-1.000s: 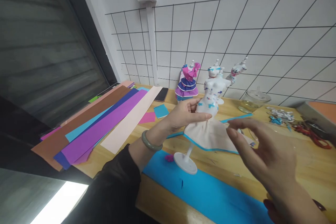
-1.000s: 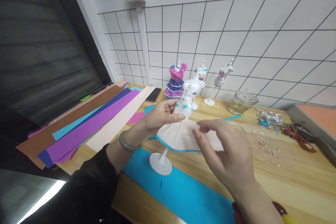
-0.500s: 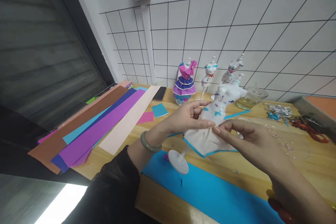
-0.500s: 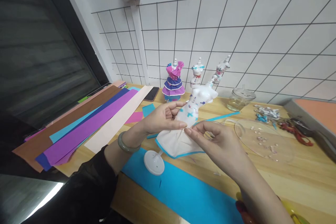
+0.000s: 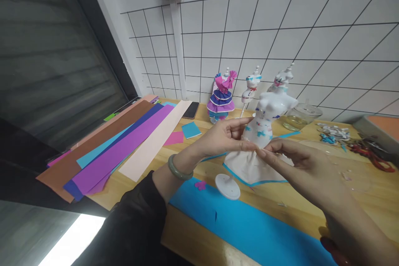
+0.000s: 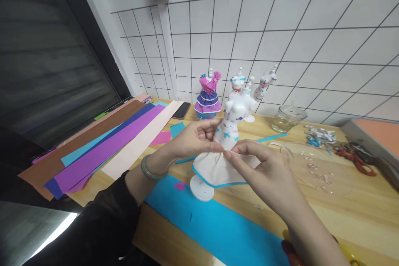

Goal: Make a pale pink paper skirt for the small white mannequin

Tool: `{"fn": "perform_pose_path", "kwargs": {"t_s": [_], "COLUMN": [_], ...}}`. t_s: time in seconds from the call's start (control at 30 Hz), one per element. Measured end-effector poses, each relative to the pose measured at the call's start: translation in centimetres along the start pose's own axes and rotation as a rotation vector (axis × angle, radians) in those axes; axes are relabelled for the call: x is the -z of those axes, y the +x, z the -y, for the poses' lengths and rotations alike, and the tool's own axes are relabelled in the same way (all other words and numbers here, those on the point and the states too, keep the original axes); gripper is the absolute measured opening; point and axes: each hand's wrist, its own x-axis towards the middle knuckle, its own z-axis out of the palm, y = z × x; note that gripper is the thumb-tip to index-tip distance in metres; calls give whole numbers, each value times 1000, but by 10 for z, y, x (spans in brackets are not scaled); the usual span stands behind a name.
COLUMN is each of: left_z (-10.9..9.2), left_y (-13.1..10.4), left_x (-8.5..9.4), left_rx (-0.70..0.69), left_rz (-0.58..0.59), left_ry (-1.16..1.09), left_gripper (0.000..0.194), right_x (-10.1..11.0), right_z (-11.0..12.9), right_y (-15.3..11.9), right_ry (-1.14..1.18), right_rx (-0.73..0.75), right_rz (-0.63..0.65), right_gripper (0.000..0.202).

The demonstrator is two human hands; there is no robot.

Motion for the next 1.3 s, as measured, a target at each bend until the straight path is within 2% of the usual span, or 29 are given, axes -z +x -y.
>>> {"fn": "perform_pose_path", "kwargs": {"t_s": [0.2,0.47,0.73,0.9,1.03,1.3], "left_z": [-4,-1,3,11,15,7], "left_y": [-2,-1,1,3,4,1], "left_x": [-3,-1,4,8,11,6], "left_rx": [38,7,32,-18,-42,11], "left_rz": [64,23,-5,33,36,58], "left_ry": [31,-18,-29,-78,-46,-59], "left_gripper": [75,73,88,77,76,75], "right_x": [1,1,8,8,8,10], "right_z": [1,-1,5,5,4,6], "right_y": [0,0,-2,-4,-7,-7], "right_ry": [-51,-67,-113,-84,-69,-39], "right_rx": [48,65,109,142,136,142], "right_rz": [-42,11,15,11,15,52], "right_gripper": [33,31,31,22,21,23]}}
